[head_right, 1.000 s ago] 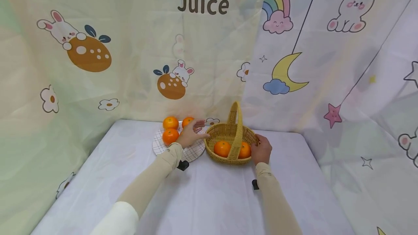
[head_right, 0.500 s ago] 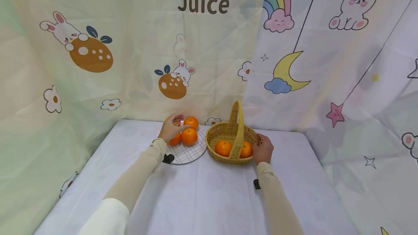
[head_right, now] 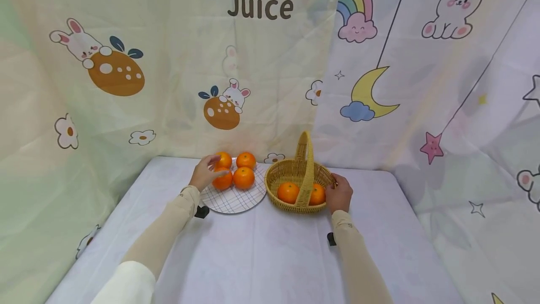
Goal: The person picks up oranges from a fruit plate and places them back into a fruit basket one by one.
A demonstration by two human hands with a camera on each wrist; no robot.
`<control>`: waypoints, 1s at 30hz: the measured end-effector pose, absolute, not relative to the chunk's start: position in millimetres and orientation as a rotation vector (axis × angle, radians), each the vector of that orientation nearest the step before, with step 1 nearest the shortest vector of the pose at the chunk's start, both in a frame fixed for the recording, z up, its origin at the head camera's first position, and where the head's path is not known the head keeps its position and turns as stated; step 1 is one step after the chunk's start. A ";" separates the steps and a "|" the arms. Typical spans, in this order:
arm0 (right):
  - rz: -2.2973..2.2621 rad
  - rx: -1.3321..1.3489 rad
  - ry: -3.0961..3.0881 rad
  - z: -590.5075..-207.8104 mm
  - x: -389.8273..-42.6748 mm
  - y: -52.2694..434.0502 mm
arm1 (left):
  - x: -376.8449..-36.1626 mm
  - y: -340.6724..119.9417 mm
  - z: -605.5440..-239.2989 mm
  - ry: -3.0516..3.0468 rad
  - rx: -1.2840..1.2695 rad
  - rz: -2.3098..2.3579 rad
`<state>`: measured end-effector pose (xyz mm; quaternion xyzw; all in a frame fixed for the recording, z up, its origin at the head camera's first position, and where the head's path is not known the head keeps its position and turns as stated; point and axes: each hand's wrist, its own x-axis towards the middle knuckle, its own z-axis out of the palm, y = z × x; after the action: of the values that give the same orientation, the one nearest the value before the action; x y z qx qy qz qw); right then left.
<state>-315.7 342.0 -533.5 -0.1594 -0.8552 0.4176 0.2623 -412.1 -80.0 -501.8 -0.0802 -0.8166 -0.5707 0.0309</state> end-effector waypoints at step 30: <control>1.123 -0.445 -2.326 -532.0 -315.0 340.9 | -410.3 -90.3 -551.4 -2.684 -0.155 -1.619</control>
<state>-315.0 340.9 -532.0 -0.1639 -0.8575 0.4139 0.2577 -410.3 -90.3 -551.4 -0.0494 -0.8553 -0.5158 0.0017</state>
